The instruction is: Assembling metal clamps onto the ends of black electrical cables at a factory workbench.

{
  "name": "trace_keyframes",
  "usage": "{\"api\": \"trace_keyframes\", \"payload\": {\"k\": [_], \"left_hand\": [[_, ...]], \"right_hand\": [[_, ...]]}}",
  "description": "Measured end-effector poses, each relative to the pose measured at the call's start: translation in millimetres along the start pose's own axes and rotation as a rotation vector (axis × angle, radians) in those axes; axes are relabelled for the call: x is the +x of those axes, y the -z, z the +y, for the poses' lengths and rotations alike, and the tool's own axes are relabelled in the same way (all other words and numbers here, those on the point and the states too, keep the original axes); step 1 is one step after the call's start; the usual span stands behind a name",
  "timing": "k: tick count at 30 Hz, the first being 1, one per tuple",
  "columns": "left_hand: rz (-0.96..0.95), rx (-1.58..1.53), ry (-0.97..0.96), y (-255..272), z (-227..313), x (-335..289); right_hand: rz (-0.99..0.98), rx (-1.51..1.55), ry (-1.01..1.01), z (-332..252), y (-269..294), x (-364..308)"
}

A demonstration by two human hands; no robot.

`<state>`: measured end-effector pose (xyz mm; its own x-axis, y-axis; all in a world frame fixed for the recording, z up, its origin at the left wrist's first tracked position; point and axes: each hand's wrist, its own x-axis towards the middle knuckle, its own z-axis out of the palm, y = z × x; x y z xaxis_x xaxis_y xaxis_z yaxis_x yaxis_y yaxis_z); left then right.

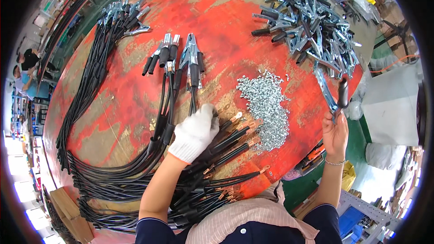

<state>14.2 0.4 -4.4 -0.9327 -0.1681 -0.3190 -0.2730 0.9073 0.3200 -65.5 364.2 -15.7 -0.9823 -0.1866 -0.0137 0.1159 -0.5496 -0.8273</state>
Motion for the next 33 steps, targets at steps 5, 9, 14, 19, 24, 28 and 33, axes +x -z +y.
{"api": "trace_keyframes", "payload": {"k": [5, 9, 14, 19, 24, 28, 33], "left_hand": [[-0.124, -0.250, -0.266, -0.3, -23.0, 1.0], [-0.210, -0.233, -0.351, 7.2, -35.0, -0.6], [-0.129, -0.437, -0.215, 6.0, -38.2, -0.7], [-0.039, -0.707, -0.036, 15.9, -32.0, -12.3], [0.056, -0.902, -0.010, 26.4, -18.3, -20.8], [-0.096, -1.032, 0.051, 23.9, -8.2, 1.2], [-0.274, -1.050, 0.052, 13.0, -13.2, 17.3]], "right_hand": [[-0.011, 0.168, -0.039, 22.2, 2.8, -4.8], [0.008, 0.310, -0.042, 34.0, 15.9, -11.1], [0.029, 0.391, 0.005, 41.3, 27.9, -17.1], [0.034, 0.392, -0.004, 42.1, 19.1, -14.1], [0.083, 0.225, -0.002, 44.8, -18.7, -10.2], [0.045, 0.226, -0.045, 52.9, -22.3, -5.0], [-0.019, 0.137, -0.058, 59.6, -43.6, 4.4]]}}
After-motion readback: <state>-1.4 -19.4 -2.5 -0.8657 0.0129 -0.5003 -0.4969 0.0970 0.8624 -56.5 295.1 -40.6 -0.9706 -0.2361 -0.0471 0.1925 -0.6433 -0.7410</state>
